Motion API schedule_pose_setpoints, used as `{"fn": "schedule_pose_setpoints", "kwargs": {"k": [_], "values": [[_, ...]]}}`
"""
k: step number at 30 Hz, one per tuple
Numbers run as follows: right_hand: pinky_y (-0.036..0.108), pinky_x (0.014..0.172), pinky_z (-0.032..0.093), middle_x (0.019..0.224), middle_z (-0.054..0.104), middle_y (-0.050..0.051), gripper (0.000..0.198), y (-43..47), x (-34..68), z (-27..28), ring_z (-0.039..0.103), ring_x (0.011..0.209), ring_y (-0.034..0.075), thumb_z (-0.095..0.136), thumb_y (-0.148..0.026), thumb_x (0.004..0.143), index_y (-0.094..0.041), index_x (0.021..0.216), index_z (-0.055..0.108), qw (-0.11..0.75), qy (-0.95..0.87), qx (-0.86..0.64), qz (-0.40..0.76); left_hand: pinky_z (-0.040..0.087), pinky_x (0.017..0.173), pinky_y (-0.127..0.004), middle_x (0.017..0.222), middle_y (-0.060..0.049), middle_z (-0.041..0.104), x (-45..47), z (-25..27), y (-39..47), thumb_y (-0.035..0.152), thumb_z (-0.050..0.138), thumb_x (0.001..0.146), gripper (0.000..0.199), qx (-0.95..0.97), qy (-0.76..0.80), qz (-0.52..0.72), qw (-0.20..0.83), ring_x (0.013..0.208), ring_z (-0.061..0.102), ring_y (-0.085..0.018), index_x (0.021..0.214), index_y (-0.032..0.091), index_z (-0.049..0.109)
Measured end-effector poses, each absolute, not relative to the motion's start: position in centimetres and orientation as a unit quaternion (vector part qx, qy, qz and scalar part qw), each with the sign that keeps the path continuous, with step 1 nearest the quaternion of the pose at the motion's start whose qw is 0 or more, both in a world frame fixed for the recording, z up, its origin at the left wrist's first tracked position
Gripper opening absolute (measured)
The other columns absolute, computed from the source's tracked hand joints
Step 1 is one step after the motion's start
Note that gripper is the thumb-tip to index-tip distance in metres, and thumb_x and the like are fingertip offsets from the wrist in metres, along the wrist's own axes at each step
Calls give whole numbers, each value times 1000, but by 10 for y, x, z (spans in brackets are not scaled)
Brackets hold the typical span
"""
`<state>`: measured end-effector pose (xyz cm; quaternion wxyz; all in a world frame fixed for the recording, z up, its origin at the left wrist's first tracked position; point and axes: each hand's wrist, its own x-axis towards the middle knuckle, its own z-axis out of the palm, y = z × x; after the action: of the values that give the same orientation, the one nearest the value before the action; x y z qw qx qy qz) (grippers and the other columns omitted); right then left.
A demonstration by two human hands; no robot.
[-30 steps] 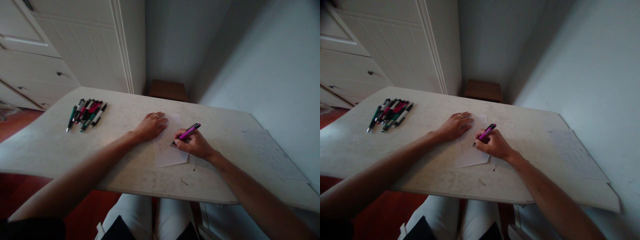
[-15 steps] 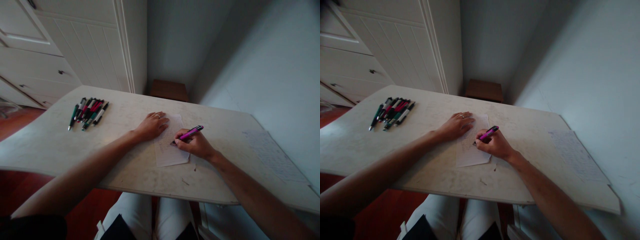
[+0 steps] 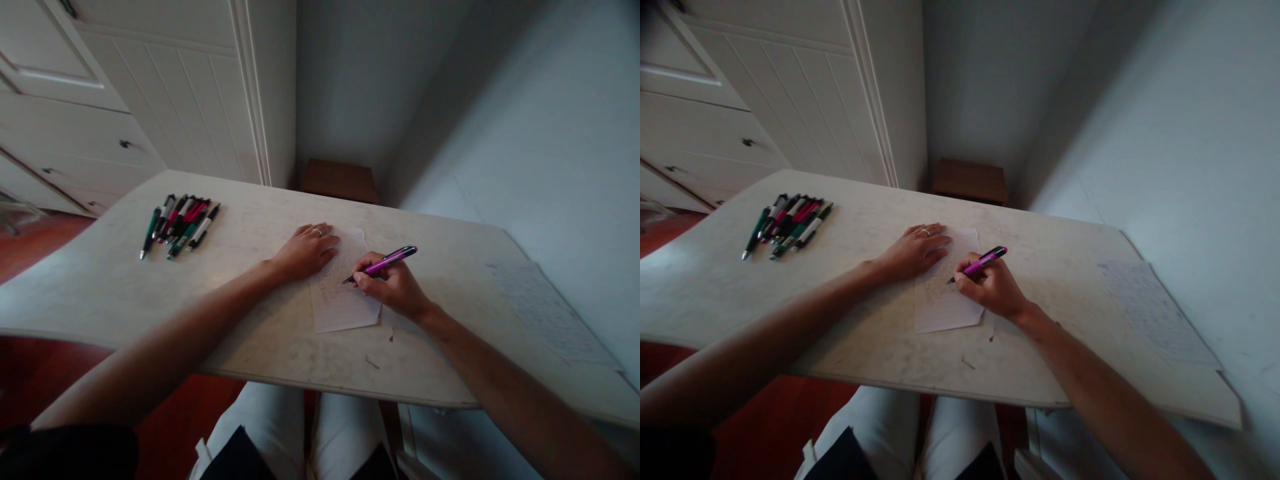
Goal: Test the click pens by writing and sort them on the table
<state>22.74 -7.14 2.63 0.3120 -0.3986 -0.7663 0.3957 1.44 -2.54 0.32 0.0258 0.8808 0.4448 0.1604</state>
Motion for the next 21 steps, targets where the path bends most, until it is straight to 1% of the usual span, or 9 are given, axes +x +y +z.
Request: {"fn": "schedule_pose_setpoints", "kwargs": {"k": [3,8,12,16,21], "values": [[23,54,44,70,62,2,15,-76,224,25,56,62,13,59,-31,82,-16,82,63,293,-785,-378,394,34,111,-43,138,-14,53,15,2,-26,34,40,97,38,879,448,161,19,131,46,-25,124,17,61],[24,56,46,73,65,4,16,-81,221,25,57,63,14,59,-31,82,-17,84,66,273,-800,-360,395,34,111,-43,139,-11,54,16,1,-26,34,41,97,36,879,448,162,21,131,46,-24,124,20,61],[25,54,45,72,64,3,14,-80,221,26,56,64,15,59,-30,81,-18,83,65,266,-800,-378,383,34,110,-43,139,-13,53,16,3,-26,34,41,97,37,878,449,162,28,131,46,-25,124,19,61],[24,55,45,70,63,3,13,-79,220,25,57,65,15,59,-29,80,-17,82,63,268,-793,-395,377,34,111,-44,138,-12,53,16,4,-27,34,40,97,36,879,447,163,31,131,46,-25,123,19,61],[24,56,45,72,64,3,13,-79,220,25,56,63,14,59,-28,80,-16,81,64,269,-795,-382,387,34,110,-43,138,-13,54,15,3,-26,34,40,97,37,880,446,163,33,130,47,-25,122,17,61]]}}
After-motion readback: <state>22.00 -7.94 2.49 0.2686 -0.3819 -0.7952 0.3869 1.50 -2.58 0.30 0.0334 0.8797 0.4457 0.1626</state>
